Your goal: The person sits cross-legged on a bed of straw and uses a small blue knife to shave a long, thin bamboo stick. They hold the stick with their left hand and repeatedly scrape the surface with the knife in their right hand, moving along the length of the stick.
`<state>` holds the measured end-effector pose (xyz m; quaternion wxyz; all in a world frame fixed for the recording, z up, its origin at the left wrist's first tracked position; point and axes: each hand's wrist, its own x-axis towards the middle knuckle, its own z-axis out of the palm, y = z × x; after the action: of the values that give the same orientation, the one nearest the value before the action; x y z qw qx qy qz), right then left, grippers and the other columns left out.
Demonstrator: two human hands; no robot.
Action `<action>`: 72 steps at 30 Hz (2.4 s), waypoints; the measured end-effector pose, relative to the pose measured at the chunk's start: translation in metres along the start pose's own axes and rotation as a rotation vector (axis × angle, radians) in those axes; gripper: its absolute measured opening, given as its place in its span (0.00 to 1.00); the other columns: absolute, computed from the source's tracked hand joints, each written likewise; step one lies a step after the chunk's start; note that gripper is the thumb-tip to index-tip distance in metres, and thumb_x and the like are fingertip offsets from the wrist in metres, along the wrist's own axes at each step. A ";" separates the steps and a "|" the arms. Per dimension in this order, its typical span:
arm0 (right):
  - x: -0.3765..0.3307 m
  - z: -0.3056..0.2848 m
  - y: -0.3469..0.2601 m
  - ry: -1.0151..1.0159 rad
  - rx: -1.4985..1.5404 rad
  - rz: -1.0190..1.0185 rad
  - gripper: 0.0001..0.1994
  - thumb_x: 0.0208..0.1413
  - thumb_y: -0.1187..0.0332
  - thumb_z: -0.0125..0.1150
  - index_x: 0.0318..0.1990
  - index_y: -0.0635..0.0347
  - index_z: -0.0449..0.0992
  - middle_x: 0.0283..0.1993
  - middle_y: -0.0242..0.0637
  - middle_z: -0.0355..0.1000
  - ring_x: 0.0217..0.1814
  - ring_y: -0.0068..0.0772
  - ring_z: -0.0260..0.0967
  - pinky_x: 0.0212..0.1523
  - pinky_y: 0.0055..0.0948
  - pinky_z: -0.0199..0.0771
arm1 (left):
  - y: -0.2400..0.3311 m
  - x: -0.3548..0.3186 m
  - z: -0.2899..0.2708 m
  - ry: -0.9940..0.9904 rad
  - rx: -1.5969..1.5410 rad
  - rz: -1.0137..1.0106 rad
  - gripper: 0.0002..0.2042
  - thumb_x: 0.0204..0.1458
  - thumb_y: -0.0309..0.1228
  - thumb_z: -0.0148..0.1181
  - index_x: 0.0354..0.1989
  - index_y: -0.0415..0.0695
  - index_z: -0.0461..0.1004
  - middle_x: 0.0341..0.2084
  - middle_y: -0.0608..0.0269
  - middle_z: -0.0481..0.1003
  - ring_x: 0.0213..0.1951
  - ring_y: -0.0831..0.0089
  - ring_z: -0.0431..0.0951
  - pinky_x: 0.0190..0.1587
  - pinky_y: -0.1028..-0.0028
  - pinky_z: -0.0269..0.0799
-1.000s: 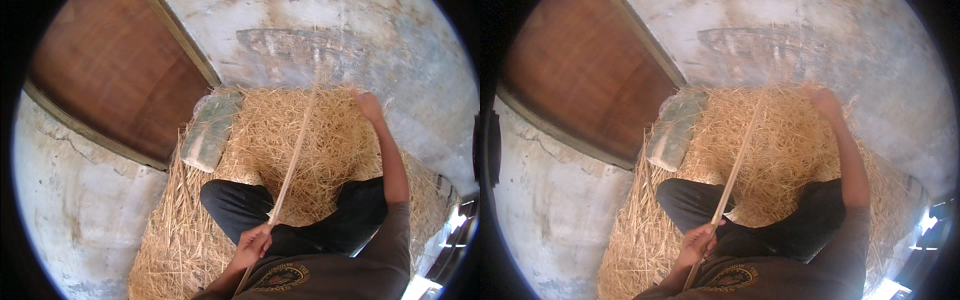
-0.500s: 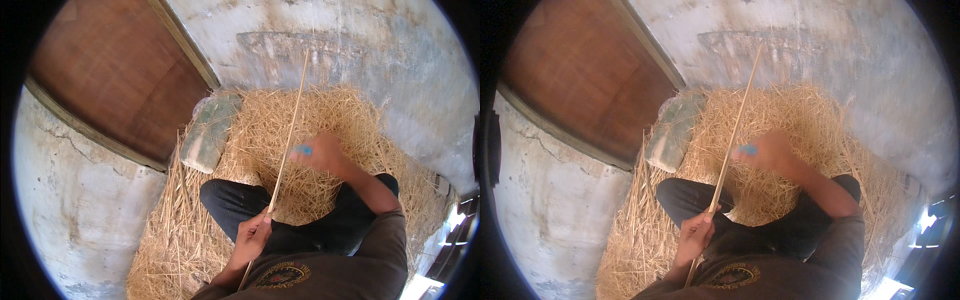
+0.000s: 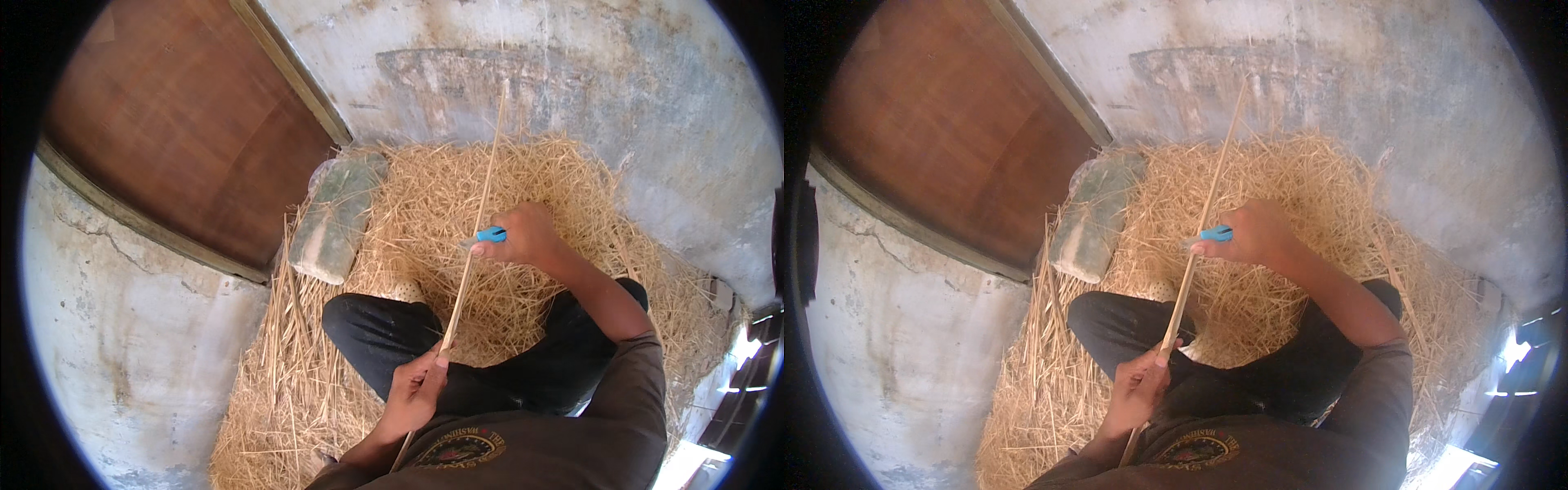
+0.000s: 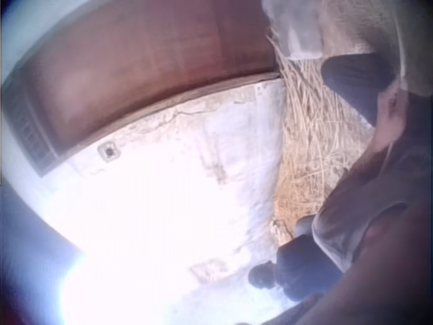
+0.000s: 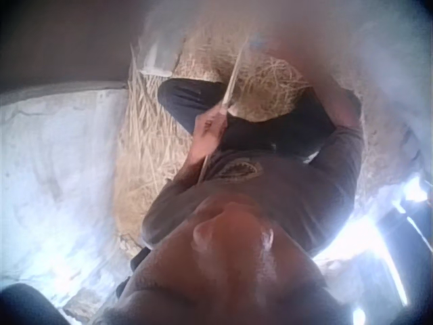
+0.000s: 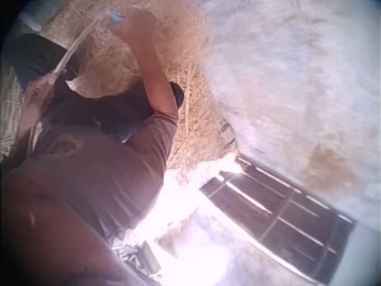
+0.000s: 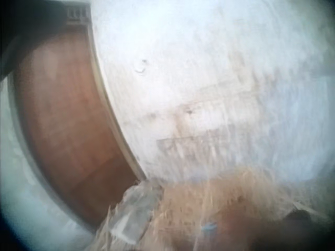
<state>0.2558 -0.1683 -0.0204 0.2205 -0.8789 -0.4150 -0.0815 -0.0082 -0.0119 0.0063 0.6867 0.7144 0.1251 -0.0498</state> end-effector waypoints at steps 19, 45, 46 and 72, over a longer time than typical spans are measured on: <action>0.052 -0.028 0.154 0.129 -0.046 0.700 0.37 0.52 0.29 0.40 0.17 0.58 0.73 0.12 0.29 0.59 0.15 0.28 0.55 0.18 0.33 0.58 | 0.005 -0.040 -0.001 -0.155 -0.044 -0.145 0.18 0.64 0.33 0.43 0.59 0.40 0.65 0.17 0.76 0.57 0.21 0.88 0.54 0.24 0.84 0.51; -0.014 0.009 -0.023 0.054 0.139 0.052 0.34 0.39 0.30 0.58 0.13 0.58 0.70 0.10 0.39 0.64 0.13 0.43 0.65 0.17 0.37 0.64 | 0.024 0.037 -0.007 -0.056 -0.018 0.034 0.12 0.64 0.34 0.42 0.43 0.38 0.69 0.11 0.72 0.61 0.10 0.86 0.58 0.14 0.84 0.53; -0.019 0.007 -0.036 0.042 0.122 0.002 0.34 0.38 0.30 0.58 0.12 0.57 0.70 0.10 0.39 0.64 0.12 0.42 0.65 0.16 0.36 0.63 | 0.025 0.035 -0.009 -0.049 -0.020 0.049 0.12 0.64 0.34 0.42 0.43 0.38 0.69 0.10 0.71 0.61 0.10 0.86 0.58 0.13 0.84 0.53; 0.048 -0.010 0.106 0.137 -0.225 0.277 0.36 0.47 0.28 0.46 0.17 0.56 0.74 0.10 0.33 0.61 0.12 0.32 0.60 0.17 0.35 0.62 | 0.017 0.021 -0.008 -0.151 -0.052 -0.040 0.12 0.65 0.36 0.40 0.43 0.41 0.67 0.12 0.74 0.60 0.11 0.88 0.56 0.14 0.84 0.51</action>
<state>0.3684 -0.1984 -0.0297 0.1574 -0.9392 -0.2624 -0.1560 0.0148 -0.0016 0.0178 0.7113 0.6879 0.0885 -0.1141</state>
